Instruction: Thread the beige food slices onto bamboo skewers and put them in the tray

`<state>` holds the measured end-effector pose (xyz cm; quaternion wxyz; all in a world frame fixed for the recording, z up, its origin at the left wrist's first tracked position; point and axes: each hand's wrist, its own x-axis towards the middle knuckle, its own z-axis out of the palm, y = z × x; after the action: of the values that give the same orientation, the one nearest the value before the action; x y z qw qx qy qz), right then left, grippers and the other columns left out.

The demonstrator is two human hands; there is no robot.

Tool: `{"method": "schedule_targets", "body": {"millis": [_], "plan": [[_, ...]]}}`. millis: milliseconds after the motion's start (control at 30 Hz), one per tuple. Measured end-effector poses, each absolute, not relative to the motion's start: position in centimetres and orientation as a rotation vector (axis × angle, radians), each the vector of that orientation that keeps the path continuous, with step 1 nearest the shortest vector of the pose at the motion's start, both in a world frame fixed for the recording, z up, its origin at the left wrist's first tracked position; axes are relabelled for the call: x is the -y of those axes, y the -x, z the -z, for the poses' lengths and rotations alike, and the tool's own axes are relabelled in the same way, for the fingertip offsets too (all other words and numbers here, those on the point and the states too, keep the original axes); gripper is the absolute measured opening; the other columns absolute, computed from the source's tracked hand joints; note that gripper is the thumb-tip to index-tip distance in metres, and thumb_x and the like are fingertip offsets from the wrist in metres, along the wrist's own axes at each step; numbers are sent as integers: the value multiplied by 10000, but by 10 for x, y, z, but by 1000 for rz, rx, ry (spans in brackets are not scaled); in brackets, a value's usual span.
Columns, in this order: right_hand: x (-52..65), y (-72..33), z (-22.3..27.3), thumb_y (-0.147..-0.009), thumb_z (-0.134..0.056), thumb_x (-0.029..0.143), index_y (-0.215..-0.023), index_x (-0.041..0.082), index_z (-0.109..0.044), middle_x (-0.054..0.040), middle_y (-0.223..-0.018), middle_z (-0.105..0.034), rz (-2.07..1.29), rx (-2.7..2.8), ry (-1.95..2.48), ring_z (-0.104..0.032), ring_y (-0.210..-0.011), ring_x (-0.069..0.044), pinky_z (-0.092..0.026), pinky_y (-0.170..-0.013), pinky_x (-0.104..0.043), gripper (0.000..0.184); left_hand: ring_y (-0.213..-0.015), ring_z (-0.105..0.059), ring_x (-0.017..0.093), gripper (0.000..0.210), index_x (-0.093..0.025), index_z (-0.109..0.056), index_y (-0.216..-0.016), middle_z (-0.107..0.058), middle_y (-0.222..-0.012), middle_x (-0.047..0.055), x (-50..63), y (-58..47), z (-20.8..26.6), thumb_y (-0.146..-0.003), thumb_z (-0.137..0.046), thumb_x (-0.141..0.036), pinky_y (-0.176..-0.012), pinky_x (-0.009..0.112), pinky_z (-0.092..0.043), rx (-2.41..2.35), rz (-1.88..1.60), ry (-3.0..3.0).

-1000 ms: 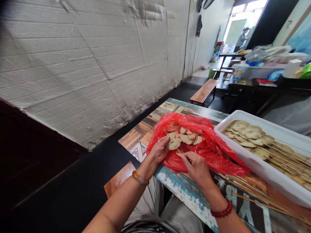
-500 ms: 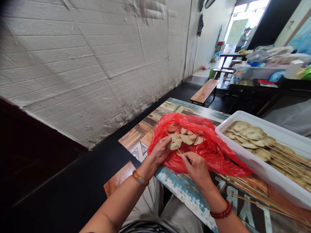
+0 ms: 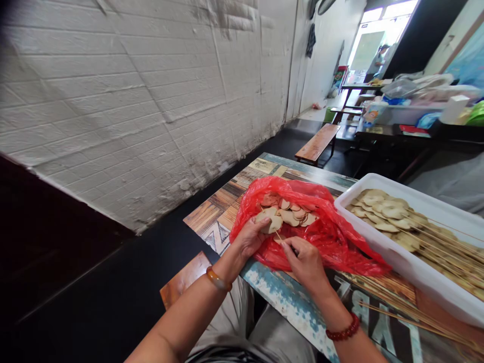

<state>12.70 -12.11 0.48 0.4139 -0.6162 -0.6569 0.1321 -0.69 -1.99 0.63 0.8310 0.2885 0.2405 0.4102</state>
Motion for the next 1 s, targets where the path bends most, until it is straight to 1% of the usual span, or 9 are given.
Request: {"method": "schedule_targets", "body": {"millis": [167,400,567,733,867,1000], "plan": [[121,-127,-4,-884,-469,291,-732,180,-618,-25,-695,-634,-311,1650,1532,-595,-674,-162,-434,-656,-268,240,-737,-638,154,403,-92,-674,-952,-703,-876,87,23,3,-6,-583,-784,-213,-780,278,-465,-536,-911,-637],[122,-129,-7,-891,-437,290,-714,173,-609,-29,-673,-626,-275,1648,1512,-586,-641,-165,-436,-635,-280,273,-684,-623,154,416,-87,-681,-897,-694,-838,89,31,-6,-7,-549,-803,-280,-753,293,-455,-594,-911,-711],[123,-133,-11,-890,-428,312,-706,180,-613,-39,-666,-637,-280,1629,1516,-596,-631,-175,-442,-615,-285,293,-682,-627,164,430,-91,-677,-919,-694,-847,98,32,-10,-9,-562,-794,-302,-733,300,-465,-595,-892,-755],[123,-135,-16,-887,-434,320,-710,186,-622,-42,-656,-640,-284,1608,1511,-598,-625,-178,-450,-613,-282,291,-721,-639,189,440,-93,-668,-945,-694,-779,89,37,-14,-16,-577,-786,-306,-731,299,-472,-574,-870,-778],[123,-137,-20,-882,-441,334,-697,198,-623,-34,-648,-647,-315,1580,1512,-597,-613,-171,-454,-605,-271,294,-730,-639,179,406,-92,-662,-942,-692,-808,92,41,-16,-19,-616,-763,-311,-727,282,-475,-540,-856,-817],[124,-146,-25,-877,-447,359,-711,194,-631,-32,-684,-658,-352,1543,1512,-606,-654,-173,-457,-626,-269,298,-732,-644,170,444,-115,-624,-1012,-681,-873,90,34,-11,-26,-645,-743,-335,-716,289,-489,-542,-875,-823]]}}
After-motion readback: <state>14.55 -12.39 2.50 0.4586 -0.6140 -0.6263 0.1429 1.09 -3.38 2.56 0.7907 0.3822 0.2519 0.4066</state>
